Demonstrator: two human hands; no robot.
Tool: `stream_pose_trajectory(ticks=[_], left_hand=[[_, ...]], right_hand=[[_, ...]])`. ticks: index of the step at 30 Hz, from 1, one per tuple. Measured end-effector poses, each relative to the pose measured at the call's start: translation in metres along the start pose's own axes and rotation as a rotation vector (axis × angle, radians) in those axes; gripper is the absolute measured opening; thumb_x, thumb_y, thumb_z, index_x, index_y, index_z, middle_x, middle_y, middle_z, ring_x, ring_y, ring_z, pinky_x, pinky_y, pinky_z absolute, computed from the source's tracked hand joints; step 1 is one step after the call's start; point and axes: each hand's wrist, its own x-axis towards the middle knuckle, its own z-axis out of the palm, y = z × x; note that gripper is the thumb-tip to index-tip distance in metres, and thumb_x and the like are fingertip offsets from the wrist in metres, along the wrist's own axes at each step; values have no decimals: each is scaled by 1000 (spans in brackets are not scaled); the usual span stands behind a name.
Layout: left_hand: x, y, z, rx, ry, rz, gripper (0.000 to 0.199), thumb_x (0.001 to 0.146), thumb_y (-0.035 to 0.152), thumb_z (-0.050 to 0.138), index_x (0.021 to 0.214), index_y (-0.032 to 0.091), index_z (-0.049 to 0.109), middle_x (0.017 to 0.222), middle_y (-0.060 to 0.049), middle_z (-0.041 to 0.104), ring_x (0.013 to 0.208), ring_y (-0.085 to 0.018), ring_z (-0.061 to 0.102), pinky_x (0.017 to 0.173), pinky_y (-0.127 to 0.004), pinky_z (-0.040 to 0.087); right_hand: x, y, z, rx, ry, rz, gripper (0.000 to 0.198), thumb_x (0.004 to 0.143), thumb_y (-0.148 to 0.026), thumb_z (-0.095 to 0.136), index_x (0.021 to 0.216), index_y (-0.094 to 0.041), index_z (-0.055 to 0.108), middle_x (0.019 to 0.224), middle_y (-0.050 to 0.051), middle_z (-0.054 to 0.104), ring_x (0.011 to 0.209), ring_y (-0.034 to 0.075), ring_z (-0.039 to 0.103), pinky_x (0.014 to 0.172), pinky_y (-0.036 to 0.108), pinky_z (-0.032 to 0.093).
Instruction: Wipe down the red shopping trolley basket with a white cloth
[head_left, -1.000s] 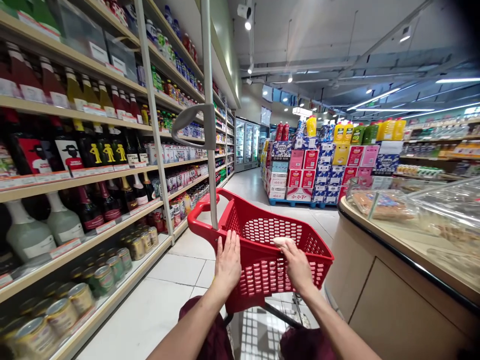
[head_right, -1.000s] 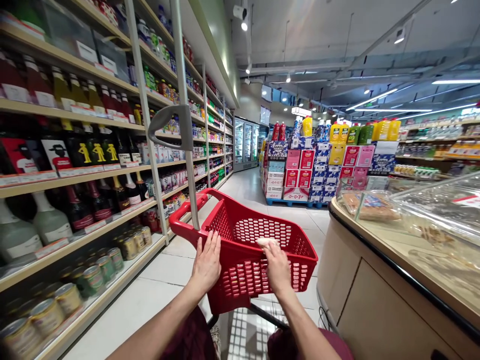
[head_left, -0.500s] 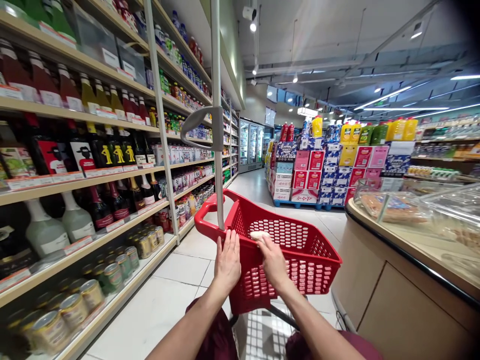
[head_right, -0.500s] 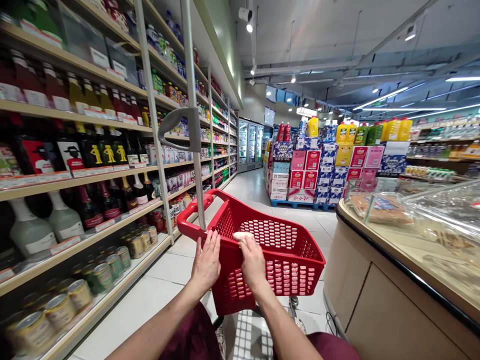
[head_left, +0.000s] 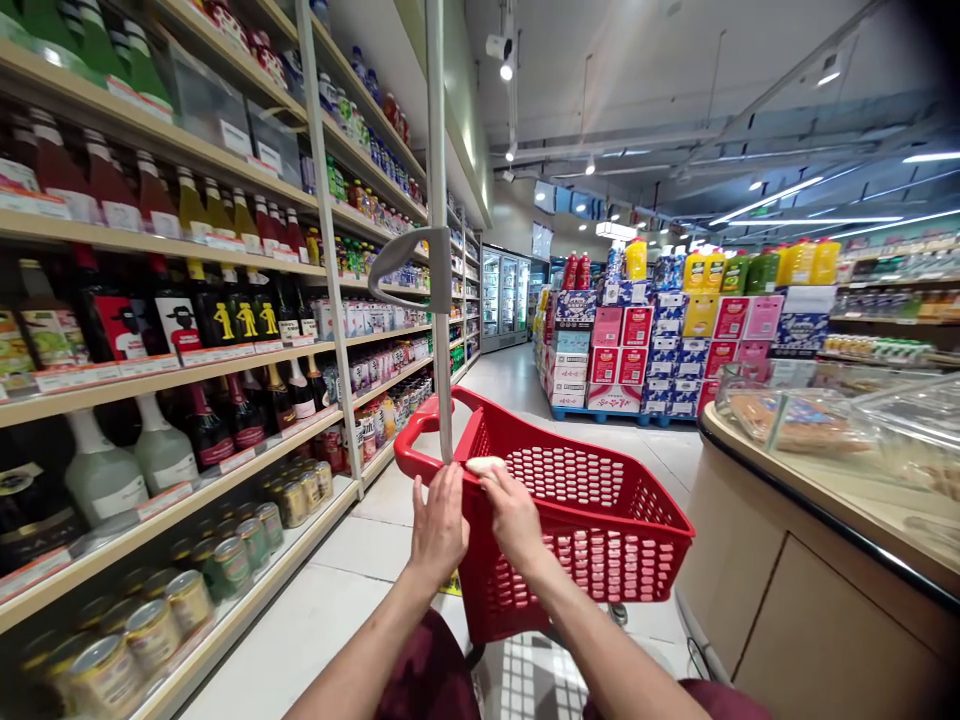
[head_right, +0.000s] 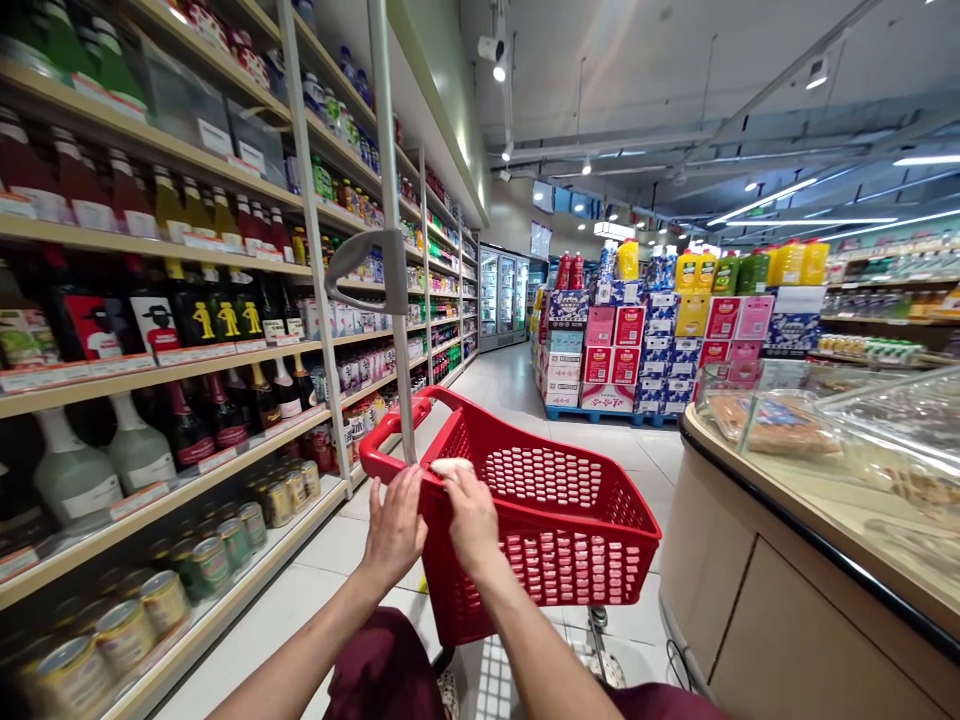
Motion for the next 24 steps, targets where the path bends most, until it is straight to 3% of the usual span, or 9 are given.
stream_pose_trajectory(ticks=[3, 5, 8, 10, 15, 17, 19, 22, 24], left_hand=[[5, -11, -2, 51, 60, -82, 70, 68, 11, 39, 135, 5, 18, 140, -16, 29, 131, -24, 19, 107, -48, 8], [4, -15, -2, 75, 51, -70, 75, 67, 12, 40, 136, 4, 12, 141, -17, 25, 132, -25, 15, 106, -49, 8], [-2, -12, 2, 84, 12, -24, 77, 66, 11, 41, 137, 6, 11, 141, -15, 24, 132, -25, 13, 106, -49, 7], [-5, -5, 6, 82, -10, 7, 76, 65, 9, 40, 136, 7, 14, 142, -14, 23, 132, -24, 12, 107, -49, 9], [0, 9, 11, 94, -72, 81, 69, 67, 14, 40, 134, 7, 24, 142, -12, 23, 133, -22, 9, 107, -47, 11], [3, 9, 12, 107, -98, 92, 68, 66, 14, 39, 133, 7, 27, 142, -11, 24, 133, -22, 8, 107, -47, 11], [4, 9, 12, 113, -120, 109, 68, 65, 13, 39, 133, 8, 28, 142, -10, 24, 133, -21, 9, 107, -47, 9], [5, 15, 14, 111, -149, 120, 67, 66, 14, 39, 132, 8, 29, 141, -11, 26, 133, -21, 10, 107, -47, 6], [6, 25, 17, 98, -175, 143, 66, 67, 15, 39, 131, 8, 31, 140, -11, 28, 133, -22, 12, 107, -47, 4]], right_hand=[[14, -22, 5, 26, 5, -73, 43, 78, -5, 37, 111, -23, 57, 126, 4, 49, 112, 18, 47, 92, 34, 39], [1, -3, -4, -9, -9, -67, 46, 76, -2, 35, 110, -23, 57, 128, 3, 48, 111, 18, 47, 90, 33, 40], [-28, 47, -25, -124, -25, 78, 53, 71, 3, 33, 110, -22, 58, 125, 6, 50, 103, 19, 53, 86, 34, 42], [-38, 64, -31, -171, -26, 153, 54, 70, 4, 33, 109, -22, 59, 123, 7, 52, 102, 19, 54, 85, 35, 42], [-22, 28, -14, -64, 4, -32, 49, 75, -1, 35, 115, -23, 55, 126, 5, 50, 117, 19, 42, 95, 36, 36], [-24, 29, -15, -67, 0, -81, 50, 76, -1, 35, 116, -23, 53, 127, 4, 48, 120, 18, 40, 95, 36, 35], [-40, 55, -29, -132, -16, -25, 52, 74, 1, 32, 113, -23, 56, 126, 4, 50, 117, 18, 42, 94, 37, 37], [-75, 116, -59, -303, -23, 202, 60, 68, 5, 28, 110, -25, 58, 124, 4, 51, 114, 19, 46, 94, 42, 35], [-87, 139, -71, -386, -26, 329, 59, 68, 5, 29, 110, -25, 58, 125, 4, 51, 116, 20, 44, 95, 45, 33]])
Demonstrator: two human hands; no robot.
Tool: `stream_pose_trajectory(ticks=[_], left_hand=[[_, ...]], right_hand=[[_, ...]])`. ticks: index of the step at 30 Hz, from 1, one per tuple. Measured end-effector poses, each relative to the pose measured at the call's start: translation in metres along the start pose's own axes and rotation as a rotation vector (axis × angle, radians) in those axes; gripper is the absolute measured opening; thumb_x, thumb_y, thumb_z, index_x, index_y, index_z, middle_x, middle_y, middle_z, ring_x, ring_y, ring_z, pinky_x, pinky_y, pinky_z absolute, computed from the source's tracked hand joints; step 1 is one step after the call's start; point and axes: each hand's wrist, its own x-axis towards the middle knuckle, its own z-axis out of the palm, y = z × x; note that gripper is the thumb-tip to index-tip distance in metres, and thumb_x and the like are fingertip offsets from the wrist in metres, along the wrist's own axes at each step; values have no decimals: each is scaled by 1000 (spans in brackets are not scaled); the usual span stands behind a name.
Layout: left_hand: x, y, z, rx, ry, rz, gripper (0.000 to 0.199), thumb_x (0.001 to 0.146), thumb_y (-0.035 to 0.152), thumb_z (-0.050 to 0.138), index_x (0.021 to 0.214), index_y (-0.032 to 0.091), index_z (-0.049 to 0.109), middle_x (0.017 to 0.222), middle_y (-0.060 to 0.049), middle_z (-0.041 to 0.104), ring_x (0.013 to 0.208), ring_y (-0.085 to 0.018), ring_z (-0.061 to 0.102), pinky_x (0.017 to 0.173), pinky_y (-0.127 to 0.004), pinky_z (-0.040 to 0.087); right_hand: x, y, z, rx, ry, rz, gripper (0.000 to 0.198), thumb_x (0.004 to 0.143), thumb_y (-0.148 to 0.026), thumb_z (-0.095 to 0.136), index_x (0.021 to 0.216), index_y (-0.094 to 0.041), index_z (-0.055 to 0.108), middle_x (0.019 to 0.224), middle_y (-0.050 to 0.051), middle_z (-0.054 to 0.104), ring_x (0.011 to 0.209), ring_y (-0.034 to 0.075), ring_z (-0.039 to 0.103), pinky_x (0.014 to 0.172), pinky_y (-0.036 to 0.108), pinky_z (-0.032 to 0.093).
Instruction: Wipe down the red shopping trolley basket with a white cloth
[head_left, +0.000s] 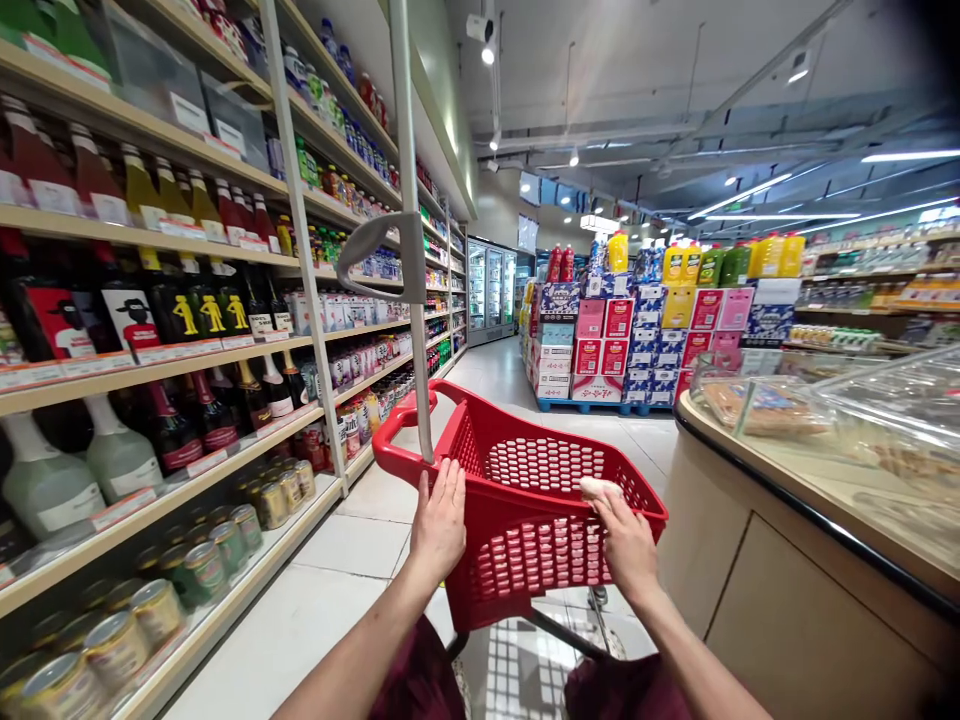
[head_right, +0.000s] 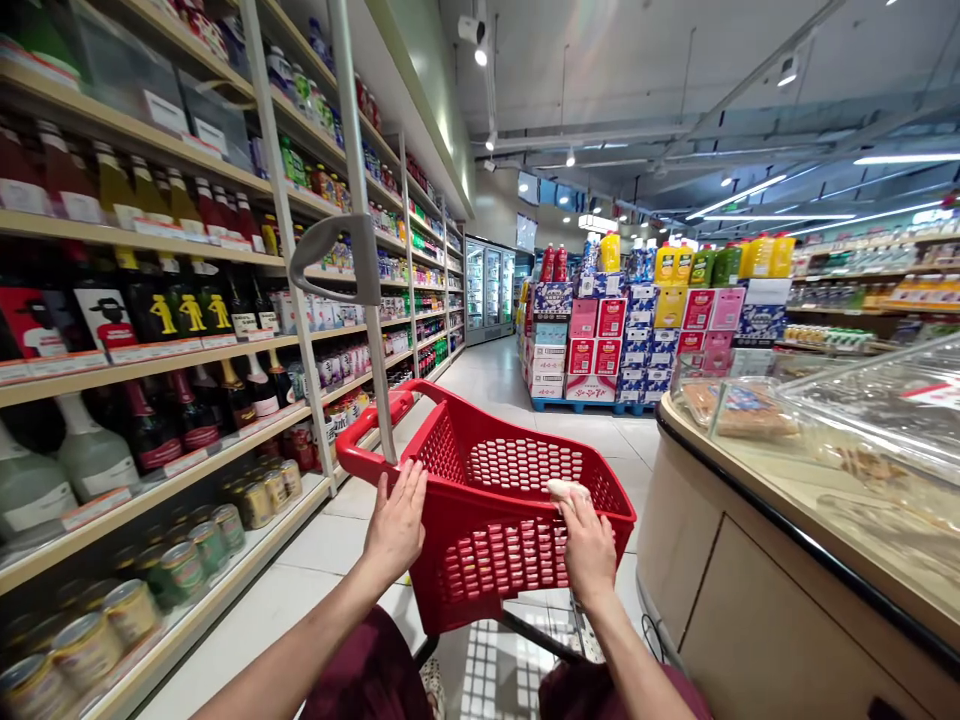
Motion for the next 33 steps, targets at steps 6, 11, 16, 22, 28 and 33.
stream_pose_trajectory(ticks=[6, 11, 16, 22, 28, 33], left_hand=[[8, 33, 12, -25, -55, 59, 63, 70, 15, 38, 132, 7, 30, 141, -11, 29, 132, -22, 13, 108, -44, 4], [10, 39, 10, -24, -127, 54, 64, 70, 15, 37, 133, 7, 27, 142, -10, 23, 133, -21, 10, 108, -44, 4], [13, 51, 8, -54, -167, 70, 63, 71, 15, 37, 132, 6, 29, 141, -12, 26, 132, -22, 12, 108, -45, 4], [15, 54, 9, -59, -176, 95, 62, 72, 13, 35, 133, 7, 27, 142, -10, 26, 132, -22, 13, 108, -45, 6], [15, 56, 12, -70, -189, 67, 63, 71, 15, 36, 133, 5, 27, 141, -12, 26, 132, -23, 13, 107, -45, 7], [12, 52, 13, -75, -156, 100, 64, 70, 12, 36, 133, 7, 27, 142, -10, 25, 132, -22, 12, 107, -46, 6]], right_hand=[[0, -22, 6, 92, 2, -266, 57, 70, 5, 30, 111, -23, 58, 127, 4, 49, 121, 17, 39, 97, 37, 32], [-6, 49, -4, -83, -19, 2, 51, 73, -1, 29, 111, -21, 58, 126, 5, 50, 114, 20, 46, 94, 39, 35], [-6, 56, -3, -119, -46, -24, 52, 71, -1, 28, 112, -16, 58, 126, 7, 50, 117, 20, 43, 95, 36, 35], [-1, 73, -8, -106, -70, -45, 49, 75, -4, 29, 112, -22, 57, 126, 6, 50, 110, 20, 49, 92, 38, 38], [5, 60, -1, -95, -42, -61, 53, 70, 0, 30, 110, -21, 58, 125, 6, 51, 118, 19, 42, 94, 38, 36], [0, 56, 2, 23, -39, -221, 55, 71, 0, 32, 114, -24, 56, 128, 3, 48, 117, 18, 43, 95, 37, 36]])
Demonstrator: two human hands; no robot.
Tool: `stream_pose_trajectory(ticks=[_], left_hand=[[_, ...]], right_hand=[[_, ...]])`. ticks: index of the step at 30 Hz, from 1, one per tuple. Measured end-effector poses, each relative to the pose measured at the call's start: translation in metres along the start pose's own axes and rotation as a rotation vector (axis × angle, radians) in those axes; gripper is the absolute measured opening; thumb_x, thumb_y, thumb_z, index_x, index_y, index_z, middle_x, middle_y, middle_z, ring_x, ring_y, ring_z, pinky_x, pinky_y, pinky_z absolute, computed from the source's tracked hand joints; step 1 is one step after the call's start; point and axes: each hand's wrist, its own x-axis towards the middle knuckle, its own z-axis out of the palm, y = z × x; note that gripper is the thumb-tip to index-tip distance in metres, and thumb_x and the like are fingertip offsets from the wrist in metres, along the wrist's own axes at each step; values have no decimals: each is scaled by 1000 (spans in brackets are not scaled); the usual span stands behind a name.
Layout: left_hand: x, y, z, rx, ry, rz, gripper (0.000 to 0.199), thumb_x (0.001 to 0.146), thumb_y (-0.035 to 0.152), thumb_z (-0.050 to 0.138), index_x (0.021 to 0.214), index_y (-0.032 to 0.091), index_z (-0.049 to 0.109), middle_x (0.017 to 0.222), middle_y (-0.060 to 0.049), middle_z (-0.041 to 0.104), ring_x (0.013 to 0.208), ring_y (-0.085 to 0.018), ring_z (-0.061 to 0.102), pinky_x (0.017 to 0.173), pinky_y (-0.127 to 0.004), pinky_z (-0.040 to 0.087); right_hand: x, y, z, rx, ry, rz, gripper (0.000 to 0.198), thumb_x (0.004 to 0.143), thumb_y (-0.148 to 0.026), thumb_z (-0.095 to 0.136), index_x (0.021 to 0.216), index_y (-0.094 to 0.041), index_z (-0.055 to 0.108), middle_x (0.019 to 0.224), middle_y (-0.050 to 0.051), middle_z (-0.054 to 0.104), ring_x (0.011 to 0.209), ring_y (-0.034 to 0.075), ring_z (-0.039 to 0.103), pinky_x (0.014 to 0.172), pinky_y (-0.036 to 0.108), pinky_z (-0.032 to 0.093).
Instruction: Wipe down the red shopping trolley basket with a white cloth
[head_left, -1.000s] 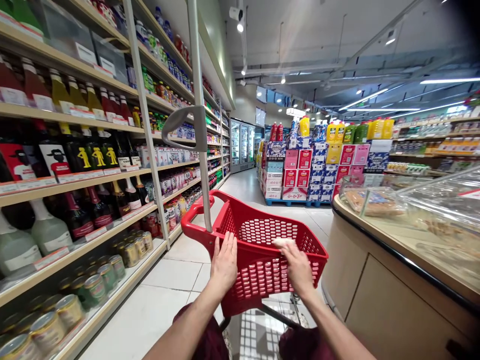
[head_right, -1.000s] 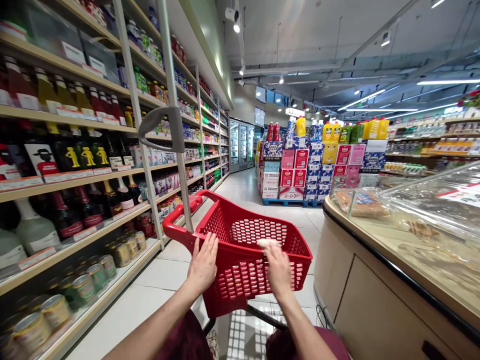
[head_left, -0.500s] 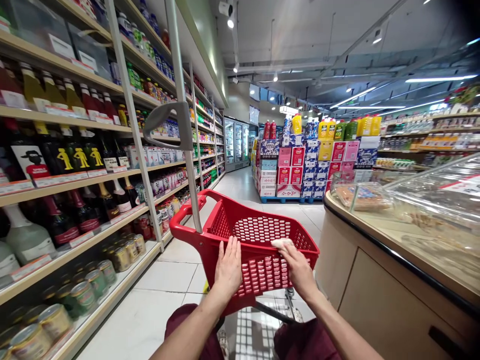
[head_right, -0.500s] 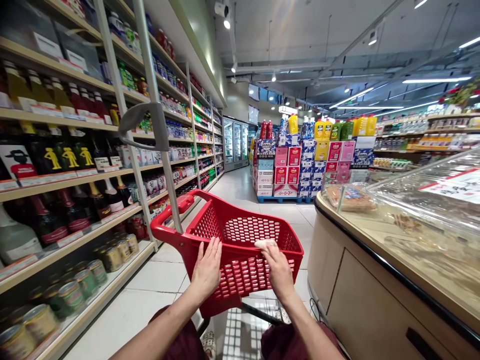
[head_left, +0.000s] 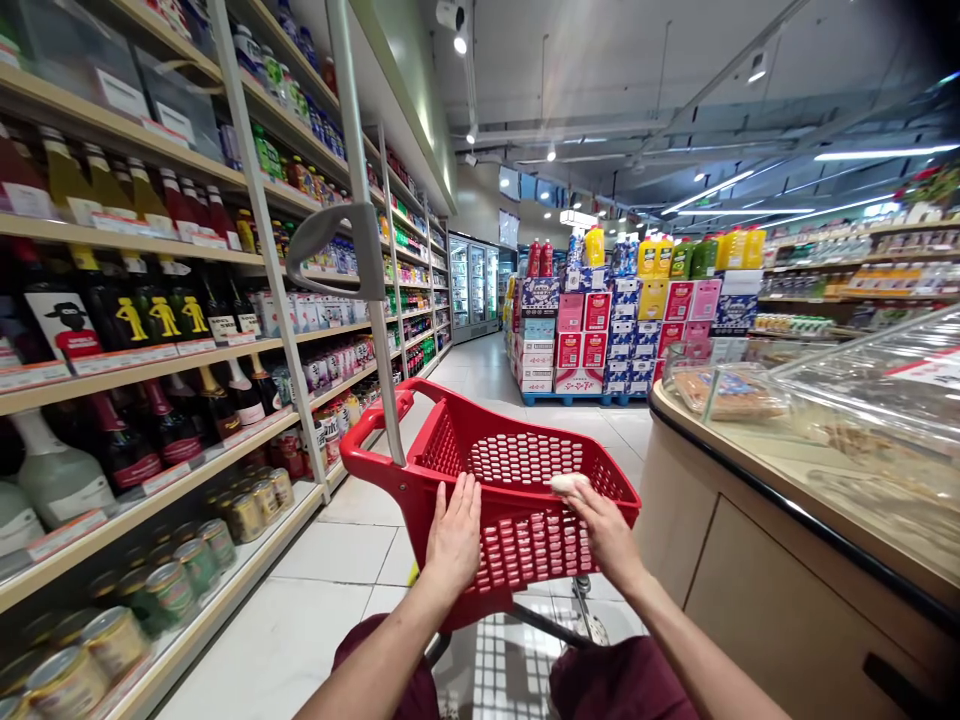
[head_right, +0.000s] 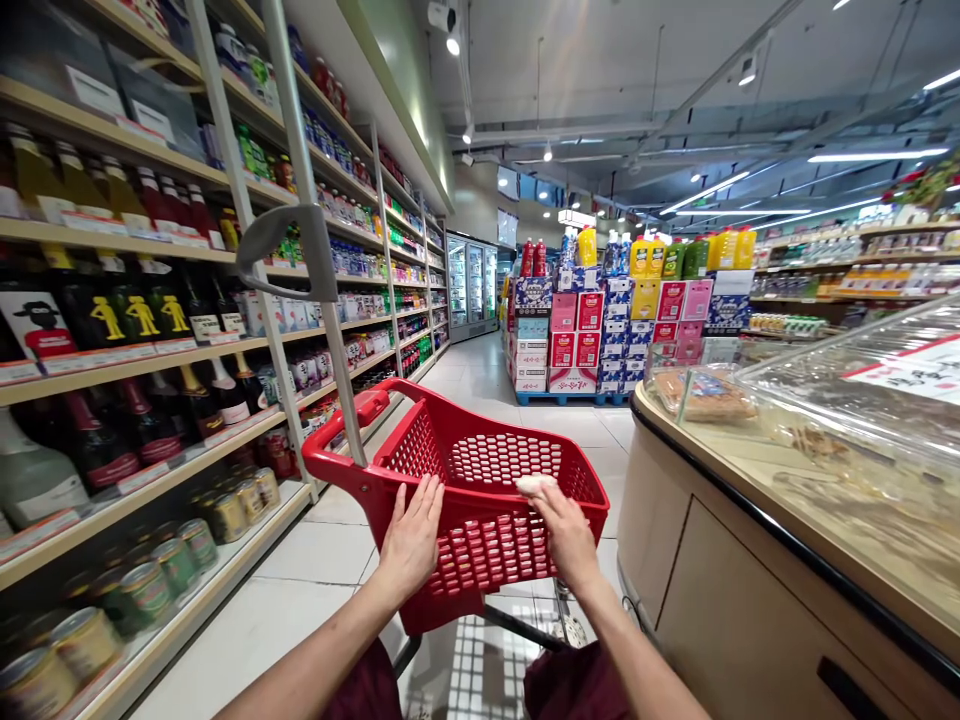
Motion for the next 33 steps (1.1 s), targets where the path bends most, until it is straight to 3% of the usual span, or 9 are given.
stream_pose_trajectory(ticks=[3, 5, 10, 12, 16, 18, 24, 30, 33], left_hand=[[-1, 2, 0, 4, 14, -4, 65, 70, 13, 36, 133, 7, 26, 141, -11, 26, 133, -21, 12, 107, -45, 6], [-1, 5, -1, -2, 4, -16, 63, 71, 15, 36, 133, 6, 27, 141, -12, 27, 132, -22, 12, 107, -46, 7], [-1, -2, -7, -10, -2, -17, 62, 72, 16, 35, 133, 6, 27, 141, -11, 26, 132, -21, 13, 108, -45, 4], [-2, -10, -10, 3, 10, -61, 63, 71, 16, 36, 133, 6, 27, 142, -11, 24, 133, -22, 11, 108, -45, 3], [-5, -20, -14, 12, -14, -99, 64, 69, 13, 35, 132, 5, 28, 142, -12, 24, 133, -22, 11, 107, -47, 3], [-6, -20, -14, 13, -20, -93, 63, 70, 14, 35, 132, 5, 29, 142, -12, 25, 132, -22, 12, 107, -46, 4], [-13, -34, -15, 27, 42, -61, 63, 70, 15, 36, 132, 8, 29, 141, -11, 28, 132, -21, 13, 107, -46, 4], [-27, -59, -18, 50, 133, -100, 62, 71, 16, 35, 133, 9, 27, 141, -11, 27, 133, -21, 12, 107, -50, 1], [-31, -63, -20, 23, 170, -90, 62, 71, 16, 36, 132, 9, 29, 140, -10, 31, 132, -21, 14, 107, -48, 1]], right_hand=[[-10, 37, -7, -119, -19, 232, 51, 69, -3, 33, 109, -21, 59, 123, 7, 52, 108, 23, 52, 87, 41, 42], [-8, 39, -7, -149, -25, 292, 50, 67, -2, 33, 105, -20, 62, 119, 8, 55, 106, 23, 53, 87, 42, 42], [15, -41, 8, 69, 36, -4, 61, 66, 5, 28, 112, -23, 57, 125, 3, 50, 119, 17, 41, 96, 39, 36], [17, -54, 10, 108, 27, -72, 62, 66, 6, 28, 114, -23, 55, 129, 3, 46, 121, 17, 38, 97, 39, 34], [10, -29, 5, 8, 43, 129, 60, 65, 6, 29, 110, -23, 58, 126, 5, 50, 116, 20, 45, 96, 45, 34], [13, -33, 6, -9, 63, 171, 59, 66, 5, 29, 107, -23, 60, 123, 5, 53, 114, 20, 47, 95, 45, 36], [43, -135, 17, 246, 87, -101, 61, 65, 5, 31, 114, -22, 55, 127, 4, 49, 118, 17, 42, 97, 37, 36], [36, -110, 14, 219, 86, 35, 61, 65, 4, 31, 112, -24, 57, 126, 4, 49, 115, 20, 46, 92, 38, 40], [47, -134, 15, 294, 103, -20, 60, 67, 3, 32, 115, -24, 54, 126, 3, 49, 116, 19, 44, 95, 37, 38]])
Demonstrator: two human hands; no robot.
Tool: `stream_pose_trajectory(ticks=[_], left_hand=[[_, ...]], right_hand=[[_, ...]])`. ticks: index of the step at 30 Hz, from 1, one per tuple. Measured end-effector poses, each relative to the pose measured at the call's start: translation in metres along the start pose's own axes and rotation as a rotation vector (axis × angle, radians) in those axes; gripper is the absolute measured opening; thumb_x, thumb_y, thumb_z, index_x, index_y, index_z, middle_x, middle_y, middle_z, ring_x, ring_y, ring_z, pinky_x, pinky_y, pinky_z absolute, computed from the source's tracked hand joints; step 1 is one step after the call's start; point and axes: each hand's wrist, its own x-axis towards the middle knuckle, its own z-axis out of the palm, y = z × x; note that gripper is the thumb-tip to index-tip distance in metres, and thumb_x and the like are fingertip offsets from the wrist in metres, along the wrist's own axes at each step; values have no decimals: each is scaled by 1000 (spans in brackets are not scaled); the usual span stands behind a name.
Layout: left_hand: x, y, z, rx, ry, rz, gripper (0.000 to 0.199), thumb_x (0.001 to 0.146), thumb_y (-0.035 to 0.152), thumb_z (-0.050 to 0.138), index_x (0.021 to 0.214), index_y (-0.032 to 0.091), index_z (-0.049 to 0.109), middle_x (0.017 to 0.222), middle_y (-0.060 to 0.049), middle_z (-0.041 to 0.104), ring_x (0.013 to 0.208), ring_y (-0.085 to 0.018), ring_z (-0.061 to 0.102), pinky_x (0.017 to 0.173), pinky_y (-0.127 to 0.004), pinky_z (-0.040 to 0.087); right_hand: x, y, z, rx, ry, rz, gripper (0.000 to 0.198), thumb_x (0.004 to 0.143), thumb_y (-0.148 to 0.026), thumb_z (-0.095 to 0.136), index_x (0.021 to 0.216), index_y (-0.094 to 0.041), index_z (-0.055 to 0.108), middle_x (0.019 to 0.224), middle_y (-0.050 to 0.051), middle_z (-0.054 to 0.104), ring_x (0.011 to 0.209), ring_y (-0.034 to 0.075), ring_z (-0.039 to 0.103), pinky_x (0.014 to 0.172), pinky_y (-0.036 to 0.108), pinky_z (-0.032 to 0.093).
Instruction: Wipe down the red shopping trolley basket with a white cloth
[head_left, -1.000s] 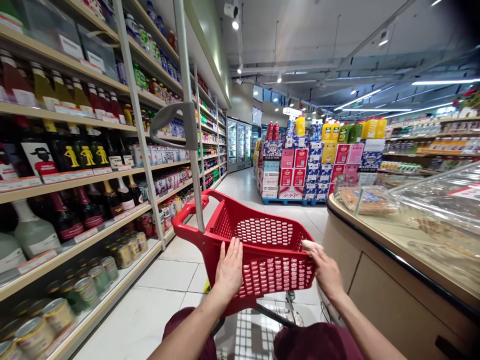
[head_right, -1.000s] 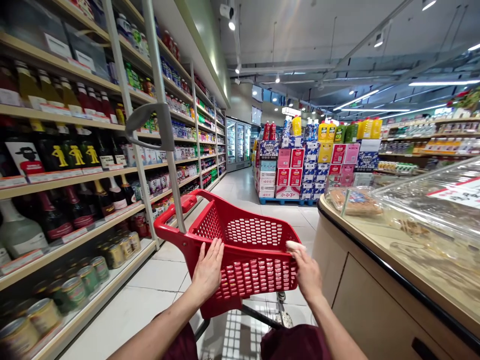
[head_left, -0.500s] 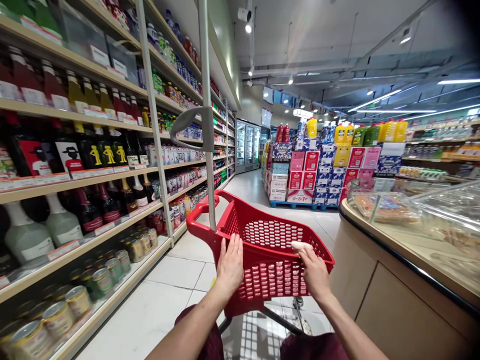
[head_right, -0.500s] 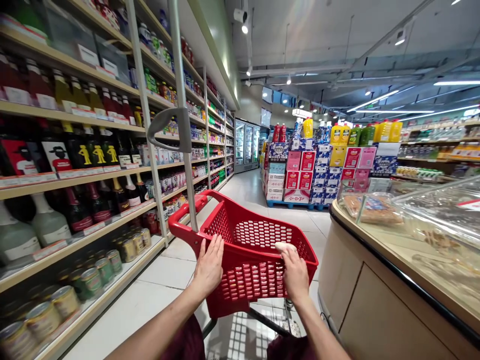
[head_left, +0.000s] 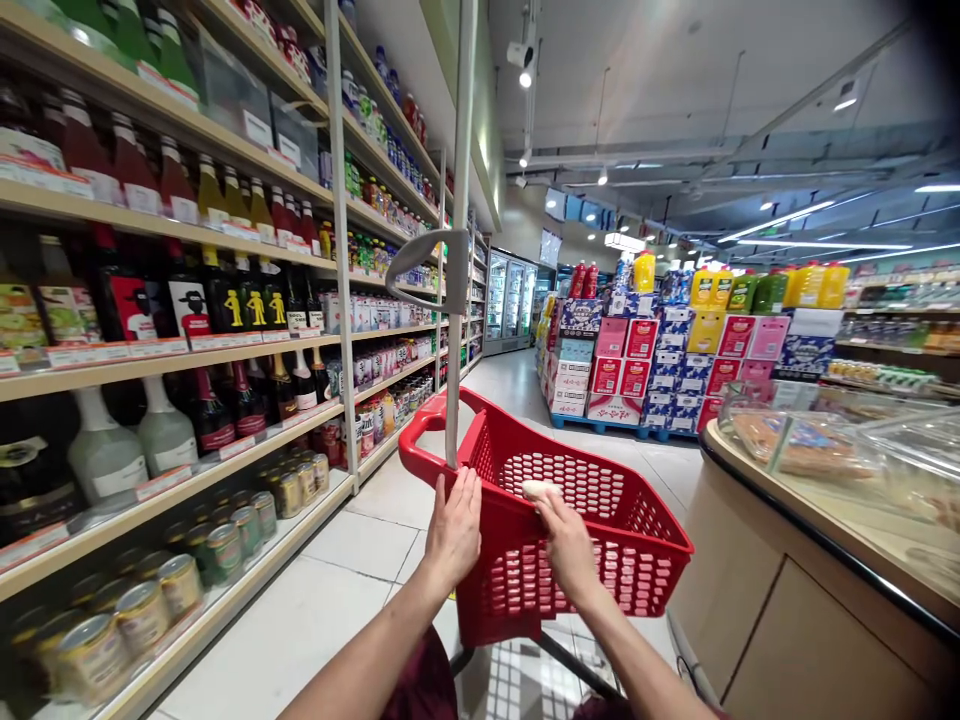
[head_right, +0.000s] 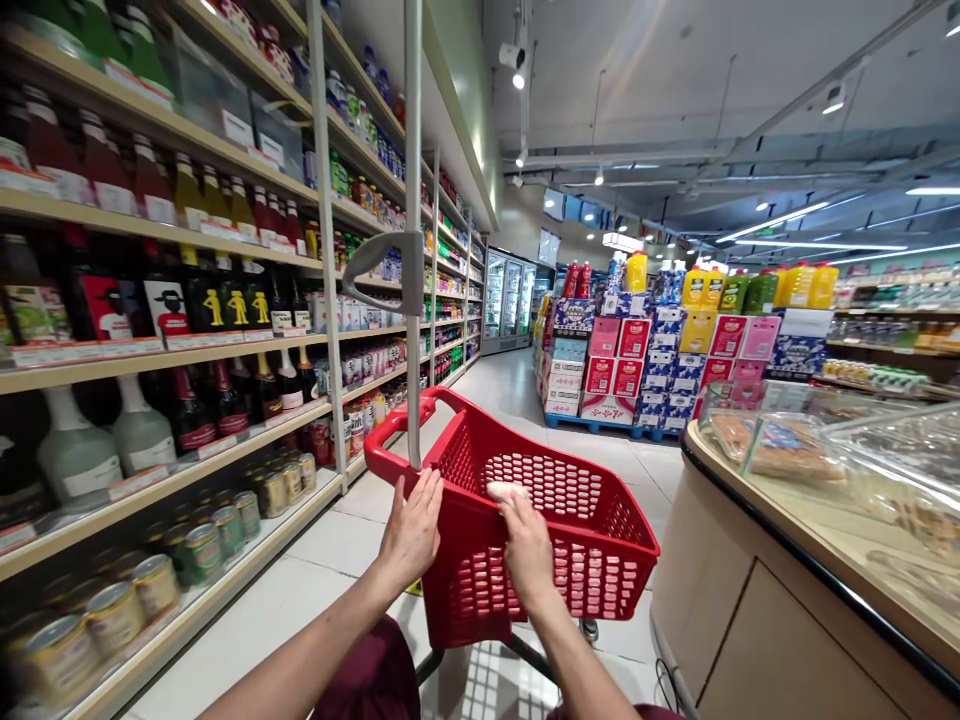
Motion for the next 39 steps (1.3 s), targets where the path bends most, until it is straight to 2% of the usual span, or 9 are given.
stream_pose_trajectory(ticks=[5, 8, 15, 17, 21, 23, 29, 35, 39], left_hand=[[3, -25, -12, 19, 131, -215, 61, 72, 16, 38, 132, 7, 29, 140, -13, 30, 131, -24, 19, 107, -48, 7], [8, -41, -17, 51, 89, -269, 61, 69, 14, 39, 129, 5, 34, 139, -15, 31, 131, -25, 20, 106, -50, 10], [5, -39, -20, 58, 60, -226, 62, 66, 15, 40, 128, 7, 37, 139, -13, 31, 131, -25, 18, 106, -50, 9], [4, -36, -21, 61, 66, -237, 63, 66, 15, 40, 128, 6, 37, 139, -14, 31, 131, -26, 18, 106, -50, 10], [3, -38, -21, 79, 60, -237, 64, 66, 15, 40, 129, 5, 34, 139, -14, 30, 131, -25, 19, 106, -50, 10], [1, -40, -21, 94, 61, -225, 66, 66, 16, 40, 131, 6, 32, 140, -14, 28, 131, -25, 17, 106, -50, 9], [3, -13, -12, 65, 66, -65, 69, 68, 16, 39, 135, 9, 22, 143, -10, 20, 133, -22, 10, 107, -47, 6], [12, 15, 3, 41, -22, 1, 66, 69, 15, 37, 133, 10, 27, 140, -10, 30, 133, -22, 12, 108, -48, 3], [14, 19, 8, 42, -47, -20, 68, 67, 15, 38, 134, 10, 26, 141, -10, 28, 132, -23, 12, 107, -49, 3]], right_hand=[[47, -107, 31, 156, -13, -131, 48, 76, -2, 34, 116, -19, 54, 128, 7, 47, 119, 19, 41, 97, 38, 36], [58, -128, 34, 141, -20, -147, 47, 76, -1, 33, 114, -17, 55, 127, 9, 48, 119, 20, 40, 97, 40, 34], [21, -40, 2, 24, -15, -75, 61, 69, 5, 32, 117, -26, 52, 122, 4, 53, 113, 17, 47, 95, 36, 36], [22, -46, 3, 31, -11, -57, 60, 69, 4, 33, 118, -26, 52, 123, 3, 53, 113, 17, 47, 94, 35, 37], [35, -93, 21, 104, 38, -163, 56, 73, 1, 33, 121, -23, 50, 128, 5, 48, 121, 18, 39, 97, 38, 34], [33, -92, 22, 117, 35, -192, 57, 74, 1, 33, 122, -24, 48, 129, 4, 46, 122, 18, 37, 98, 39, 32], [2, -18, 3, -83, 51, 28, 64, 65, 7, 29, 115, -23, 55, 125, 6, 51, 115, 20, 45, 93, 40, 36], [-7, -7, 2, -80, -37, -132, 60, 69, 5, 30, 117, -23, 53, 128, 3, 48, 120, 18, 40, 97, 39, 34], [-32, 55, -23, -199, 15, 98, 61, 67, 5, 28, 112, -24, 57, 125, 4, 51, 118, 19, 43, 95, 40, 36]])
